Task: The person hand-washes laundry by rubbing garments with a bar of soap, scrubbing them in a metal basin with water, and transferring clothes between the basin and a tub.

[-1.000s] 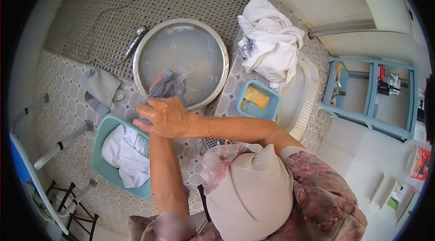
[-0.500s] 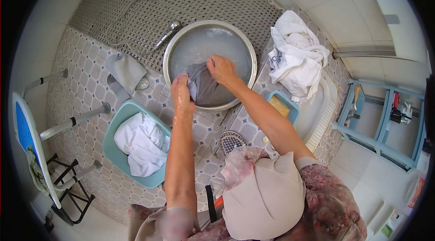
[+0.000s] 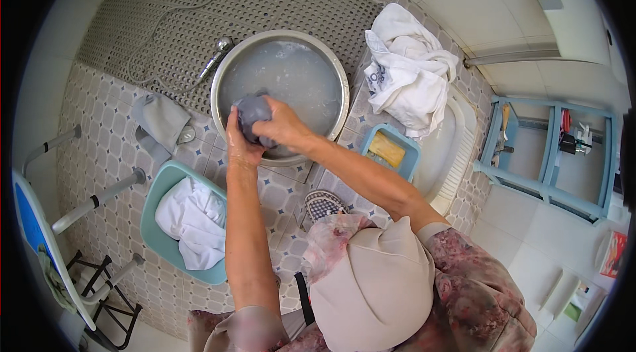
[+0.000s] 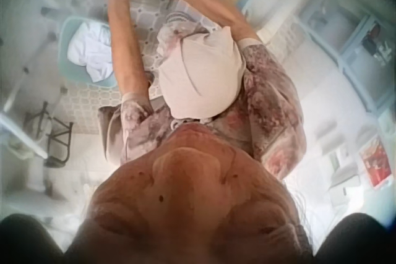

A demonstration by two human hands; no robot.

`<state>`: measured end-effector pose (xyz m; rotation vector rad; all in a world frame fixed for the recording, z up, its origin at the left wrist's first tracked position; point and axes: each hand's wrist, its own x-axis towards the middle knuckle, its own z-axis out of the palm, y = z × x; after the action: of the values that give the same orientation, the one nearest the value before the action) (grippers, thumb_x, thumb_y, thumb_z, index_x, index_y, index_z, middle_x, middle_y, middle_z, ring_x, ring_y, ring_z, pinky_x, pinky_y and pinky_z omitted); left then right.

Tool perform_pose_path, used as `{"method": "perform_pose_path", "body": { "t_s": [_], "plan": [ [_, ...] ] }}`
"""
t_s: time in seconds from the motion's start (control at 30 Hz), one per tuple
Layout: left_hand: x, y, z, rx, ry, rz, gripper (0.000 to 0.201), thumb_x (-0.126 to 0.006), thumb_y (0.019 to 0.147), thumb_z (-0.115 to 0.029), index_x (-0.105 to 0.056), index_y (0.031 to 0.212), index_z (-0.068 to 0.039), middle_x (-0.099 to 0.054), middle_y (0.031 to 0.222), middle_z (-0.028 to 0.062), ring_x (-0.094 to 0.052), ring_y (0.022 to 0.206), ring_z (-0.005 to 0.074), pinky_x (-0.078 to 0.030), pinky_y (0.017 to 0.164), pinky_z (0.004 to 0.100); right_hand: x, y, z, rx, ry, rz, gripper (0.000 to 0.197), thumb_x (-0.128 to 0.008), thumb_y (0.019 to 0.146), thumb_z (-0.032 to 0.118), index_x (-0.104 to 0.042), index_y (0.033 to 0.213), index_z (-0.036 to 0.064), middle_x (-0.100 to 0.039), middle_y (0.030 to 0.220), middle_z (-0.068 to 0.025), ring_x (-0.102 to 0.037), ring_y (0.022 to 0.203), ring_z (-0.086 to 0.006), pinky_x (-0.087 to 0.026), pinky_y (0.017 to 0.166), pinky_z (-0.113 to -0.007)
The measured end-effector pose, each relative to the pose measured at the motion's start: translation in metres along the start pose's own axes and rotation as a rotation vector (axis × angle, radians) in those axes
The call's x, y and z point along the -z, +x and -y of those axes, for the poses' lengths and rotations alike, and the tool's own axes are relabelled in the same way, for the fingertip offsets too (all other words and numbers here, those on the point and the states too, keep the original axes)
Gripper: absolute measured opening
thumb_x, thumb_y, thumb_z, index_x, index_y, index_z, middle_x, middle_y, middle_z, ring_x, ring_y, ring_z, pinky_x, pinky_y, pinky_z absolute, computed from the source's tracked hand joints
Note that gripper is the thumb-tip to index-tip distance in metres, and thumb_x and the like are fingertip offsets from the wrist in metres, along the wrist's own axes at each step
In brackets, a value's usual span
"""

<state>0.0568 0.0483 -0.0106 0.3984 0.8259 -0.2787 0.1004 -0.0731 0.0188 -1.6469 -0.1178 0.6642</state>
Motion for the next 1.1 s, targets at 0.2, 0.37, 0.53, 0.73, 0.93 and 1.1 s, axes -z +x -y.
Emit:
{"method": "perform_pose_path", "body": {
  "t_s": [0.2, 0.37, 0.53, 0.73, 0.93, 1.1],
  "plan": [
    [0.07, 0.038, 0.004, -0.116, -0.188, 0.562, 0.044, -0.054, 0.093, -0.039, -0.057, 0.12, -0.005, -0.063, 0.109, 0.0108, -0.061, 0.101, 0.0248, -0.049, 0.089, 0.0397, -0.061, -0.055, 0.059, 0.431, -0.682, 0.118, 0.033, -0.072, 0.076, 0.028, -0.059, 0.091, 0.002, -0.063, 0.078, -0.0184, -0.066, 0.071, -0.0315, -0.052, 0.062, -0.038],
    [0.059, 0.026, 0.015, -0.197, -0.024, 0.309, 0.041, -0.054, 0.094, -0.035, -0.057, 0.12, -0.003, -0.064, 0.108, 0.0105, -0.062, 0.096, 0.0241, -0.05, 0.085, 0.0369, -0.07, -0.034, 0.044, 0.619, -0.843, -0.105, 0.029, -0.062, 0.083, 0.033, -0.059, 0.07, 0.0078, -0.061, 0.06, -0.0164, -0.063, 0.053, -0.0338, -0.052, 0.051, -0.044],
    [0.04, -0.002, 0.017, -0.281, 0.133, 0.053, 0.039, -0.054, 0.095, -0.03, -0.056, 0.121, -0.001, -0.064, 0.106, 0.0101, -0.063, 0.092, 0.0233, -0.051, 0.081, 0.0342, -0.029, 0.031, 0.014, 0.447, -0.835, -0.336, 0.031, -0.054, 0.09, 0.031, -0.062, 0.073, 0.0071, -0.065, 0.065, -0.0169, -0.064, 0.057, -0.0364, -0.052, 0.056, -0.047],
    [-0.013, -0.027, 0.005, -0.432, 0.337, -0.229, 0.043, -0.059, 0.09, -0.015, -0.05, 0.13, -0.002, -0.062, 0.107, 0.0098, -0.06, 0.094, 0.0188, -0.048, 0.084, 0.0306, 0.031, 0.033, -0.058, 0.13, -0.957, -0.186, 0.032, -0.055, 0.091, 0.033, -0.067, 0.089, 0.0028, -0.063, 0.103, -0.0234, -0.06, 0.099, -0.039, -0.047, 0.084, -0.049],
    [0.027, -0.028, -0.002, -0.695, 0.77, -0.11, 0.071, -0.055, 0.081, 0.006, -0.033, 0.147, -0.008, -0.058, 0.121, 0.0131, -0.059, 0.107, 0.0203, -0.045, 0.091, 0.0255, 0.034, 0.015, -0.005, 0.212, -1.183, -0.091, 0.041, -0.07, 0.079, 0.034, -0.067, 0.111, 0.0085, -0.05, 0.132, -0.0153, -0.041, 0.124, -0.0359, -0.036, 0.096, -0.049],
    [0.033, -0.024, -0.011, -0.816, 1.029, -0.114, 0.077, -0.049, 0.076, 0.017, -0.033, 0.148, -0.008, -0.054, 0.131, 0.0173, -0.055, 0.117, 0.0227, -0.042, 0.097, 0.0265, 0.016, 0.037, -0.006, 0.394, -1.023, 0.087, 0.044, -0.075, 0.074, 0.037, -0.069, 0.108, 0.009, -0.056, 0.129, -0.0137, -0.044, 0.124, -0.0351, -0.037, 0.097, -0.048]
  ]
}}
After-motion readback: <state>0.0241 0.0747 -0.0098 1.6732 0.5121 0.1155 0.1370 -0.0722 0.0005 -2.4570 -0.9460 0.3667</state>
